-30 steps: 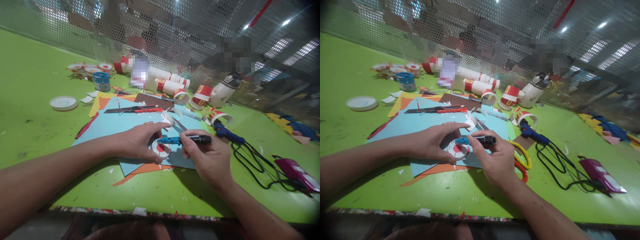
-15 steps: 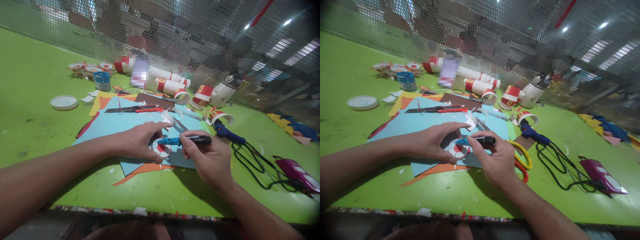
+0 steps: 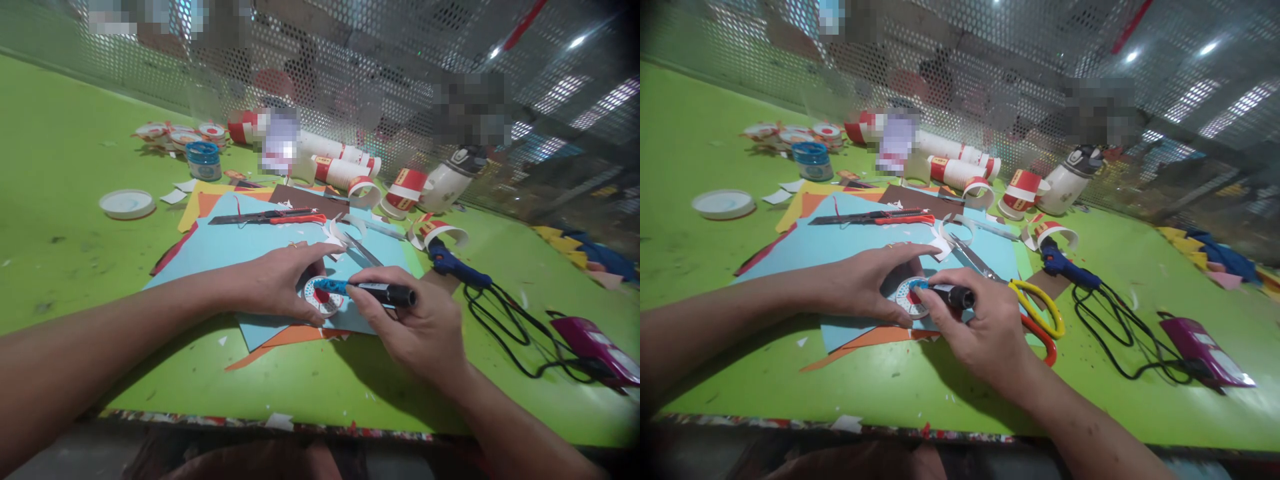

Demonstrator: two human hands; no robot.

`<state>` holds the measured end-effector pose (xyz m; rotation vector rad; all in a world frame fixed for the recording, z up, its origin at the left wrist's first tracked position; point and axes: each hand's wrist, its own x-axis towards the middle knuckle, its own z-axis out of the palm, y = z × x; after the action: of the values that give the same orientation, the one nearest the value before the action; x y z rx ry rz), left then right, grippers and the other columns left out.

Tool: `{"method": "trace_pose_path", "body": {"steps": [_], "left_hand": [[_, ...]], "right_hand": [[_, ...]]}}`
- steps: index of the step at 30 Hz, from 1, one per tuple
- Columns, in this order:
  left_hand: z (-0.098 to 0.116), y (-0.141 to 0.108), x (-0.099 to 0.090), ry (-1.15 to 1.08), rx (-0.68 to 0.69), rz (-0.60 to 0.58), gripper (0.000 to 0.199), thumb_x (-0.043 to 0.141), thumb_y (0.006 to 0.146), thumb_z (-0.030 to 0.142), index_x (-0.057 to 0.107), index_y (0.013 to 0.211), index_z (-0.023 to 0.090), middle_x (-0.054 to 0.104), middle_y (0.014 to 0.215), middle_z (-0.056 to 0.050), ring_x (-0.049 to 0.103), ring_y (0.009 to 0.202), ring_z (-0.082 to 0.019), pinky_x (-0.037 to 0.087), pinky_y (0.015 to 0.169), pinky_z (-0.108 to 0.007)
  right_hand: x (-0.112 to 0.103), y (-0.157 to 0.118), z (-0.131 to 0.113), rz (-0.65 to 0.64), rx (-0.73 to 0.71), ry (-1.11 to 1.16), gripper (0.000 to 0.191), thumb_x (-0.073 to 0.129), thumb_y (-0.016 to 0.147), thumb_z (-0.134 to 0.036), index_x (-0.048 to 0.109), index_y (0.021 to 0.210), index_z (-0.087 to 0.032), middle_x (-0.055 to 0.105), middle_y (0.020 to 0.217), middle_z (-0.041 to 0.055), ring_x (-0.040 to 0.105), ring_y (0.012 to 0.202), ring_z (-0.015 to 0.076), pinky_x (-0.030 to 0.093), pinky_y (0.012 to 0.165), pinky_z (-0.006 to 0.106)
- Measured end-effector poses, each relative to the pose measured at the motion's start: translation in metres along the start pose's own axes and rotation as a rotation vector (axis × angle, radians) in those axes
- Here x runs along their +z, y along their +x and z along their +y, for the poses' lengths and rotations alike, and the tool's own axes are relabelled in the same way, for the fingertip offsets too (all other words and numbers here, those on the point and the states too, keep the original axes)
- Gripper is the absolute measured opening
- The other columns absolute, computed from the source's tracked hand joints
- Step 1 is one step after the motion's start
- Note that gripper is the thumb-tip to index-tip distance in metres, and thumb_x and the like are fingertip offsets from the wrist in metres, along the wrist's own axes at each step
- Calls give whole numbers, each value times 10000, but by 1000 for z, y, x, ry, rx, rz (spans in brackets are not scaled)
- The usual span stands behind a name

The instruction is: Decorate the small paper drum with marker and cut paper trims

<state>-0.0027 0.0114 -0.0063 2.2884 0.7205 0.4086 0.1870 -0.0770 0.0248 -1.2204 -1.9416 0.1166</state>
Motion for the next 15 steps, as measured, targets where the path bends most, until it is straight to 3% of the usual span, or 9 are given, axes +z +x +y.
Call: {"method": "trace_pose_path", "body": {"steps": [9,15], "left_hand": [[0,0,-1,1,0,3,924,768,679,371,328,1471,194,602,1095,-74,570,978,-235,444,838,-334],[0,0,0,-16,-6,9,915,768,676,373,336,1463,200,603,1101,-71,565,988,-234,442,851,-339]], "right_hand": [[-2,-7,11,142,135,71,100,683,852,-292,700,873,-196,716,685,7,630,513,132,489,476,252],[0,-5,12,139,100,68,40,690,836,-225,685,826,-186,700,666,-19,605,512,105,502,527,238]]}}
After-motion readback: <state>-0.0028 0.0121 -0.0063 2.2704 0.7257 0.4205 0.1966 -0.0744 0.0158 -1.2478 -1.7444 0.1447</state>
